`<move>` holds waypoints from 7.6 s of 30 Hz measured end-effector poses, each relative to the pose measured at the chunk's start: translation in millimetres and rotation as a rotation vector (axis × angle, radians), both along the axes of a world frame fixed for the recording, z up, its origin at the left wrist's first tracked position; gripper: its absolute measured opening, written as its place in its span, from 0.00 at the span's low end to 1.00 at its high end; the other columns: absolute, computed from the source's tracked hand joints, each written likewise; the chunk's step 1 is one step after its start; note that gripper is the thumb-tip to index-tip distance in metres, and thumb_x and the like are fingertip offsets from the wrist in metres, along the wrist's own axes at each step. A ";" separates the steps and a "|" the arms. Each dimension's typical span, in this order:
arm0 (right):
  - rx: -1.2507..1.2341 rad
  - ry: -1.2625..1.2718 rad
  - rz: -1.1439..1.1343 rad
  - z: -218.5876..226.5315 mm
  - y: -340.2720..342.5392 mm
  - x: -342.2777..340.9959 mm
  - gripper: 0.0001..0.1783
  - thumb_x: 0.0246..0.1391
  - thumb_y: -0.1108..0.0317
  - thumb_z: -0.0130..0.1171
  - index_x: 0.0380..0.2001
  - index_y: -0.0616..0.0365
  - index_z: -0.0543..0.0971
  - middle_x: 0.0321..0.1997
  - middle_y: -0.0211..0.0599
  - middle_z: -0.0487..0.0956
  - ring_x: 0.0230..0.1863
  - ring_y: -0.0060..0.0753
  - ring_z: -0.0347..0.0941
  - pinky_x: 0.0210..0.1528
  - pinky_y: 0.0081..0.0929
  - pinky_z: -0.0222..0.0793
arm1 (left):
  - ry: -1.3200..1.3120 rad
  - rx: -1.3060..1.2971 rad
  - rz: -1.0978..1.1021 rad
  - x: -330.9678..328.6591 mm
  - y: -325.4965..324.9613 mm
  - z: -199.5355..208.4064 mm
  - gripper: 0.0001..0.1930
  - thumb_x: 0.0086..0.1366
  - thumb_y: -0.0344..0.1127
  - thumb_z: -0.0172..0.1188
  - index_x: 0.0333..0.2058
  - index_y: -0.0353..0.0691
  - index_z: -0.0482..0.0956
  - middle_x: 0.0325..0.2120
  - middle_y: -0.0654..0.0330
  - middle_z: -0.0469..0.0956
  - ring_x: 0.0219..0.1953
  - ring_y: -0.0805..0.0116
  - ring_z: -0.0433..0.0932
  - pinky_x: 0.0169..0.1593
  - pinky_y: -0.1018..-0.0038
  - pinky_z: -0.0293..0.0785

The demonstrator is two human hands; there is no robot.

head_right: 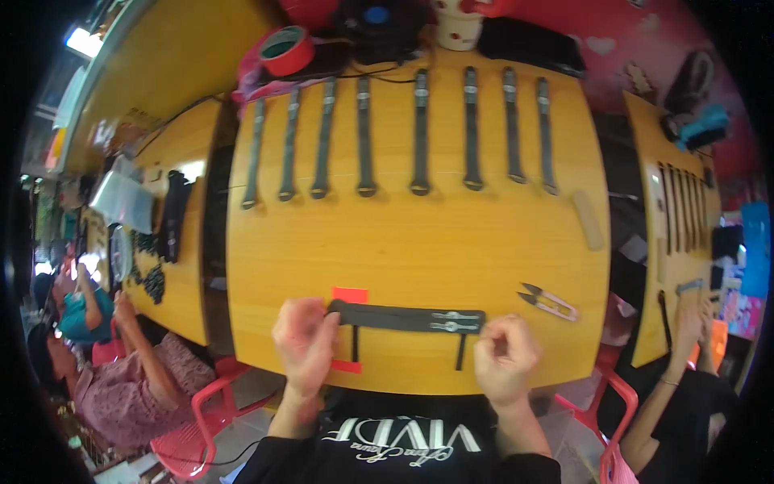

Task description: Attaching small plastic components to black fabric straps using a template on a workbench.

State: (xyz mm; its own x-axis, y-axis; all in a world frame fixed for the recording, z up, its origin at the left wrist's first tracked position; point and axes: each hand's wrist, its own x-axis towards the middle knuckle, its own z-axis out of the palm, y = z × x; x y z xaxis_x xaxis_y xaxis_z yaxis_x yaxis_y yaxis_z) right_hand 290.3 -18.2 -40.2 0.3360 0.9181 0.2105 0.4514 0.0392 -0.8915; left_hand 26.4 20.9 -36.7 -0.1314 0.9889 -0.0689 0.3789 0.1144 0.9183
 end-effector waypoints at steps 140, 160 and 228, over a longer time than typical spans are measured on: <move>0.002 0.609 0.094 29.8 -70.6 -1.4 0.08 0.53 0.84 0.59 0.37 0.67 0.79 0.33 0.33 0.74 0.26 0.20 0.71 0.27 0.15 0.66 | -0.646 -0.260 -0.227 -20.5 -38.9 29.6 0.04 0.64 0.25 0.60 0.35 0.30 0.81 0.26 0.59 0.81 0.21 0.77 0.77 0.19 0.85 0.69; -0.018 0.353 0.040 9.9 -19.4 0.1 0.09 0.52 0.88 0.56 0.34 0.65 0.72 0.29 0.30 0.72 0.25 0.15 0.71 0.25 0.12 0.65 | -0.503 -0.147 0.030 -9.1 -10.7 17.4 0.06 0.61 0.21 0.62 0.36 0.31 0.75 0.25 0.59 0.79 0.22 0.77 0.78 0.20 0.84 0.71; -0.076 -0.017 -0.009 0.5 -6.4 -3.8 0.09 0.48 0.87 0.56 0.24 0.62 0.71 0.24 0.23 0.65 0.20 0.08 0.58 0.20 0.11 0.51 | -0.075 0.025 -0.030 -3.7 -2.0 15.9 0.04 0.59 0.19 0.63 0.31 0.30 0.76 0.20 0.65 0.77 0.22 0.82 0.74 0.25 0.84 0.68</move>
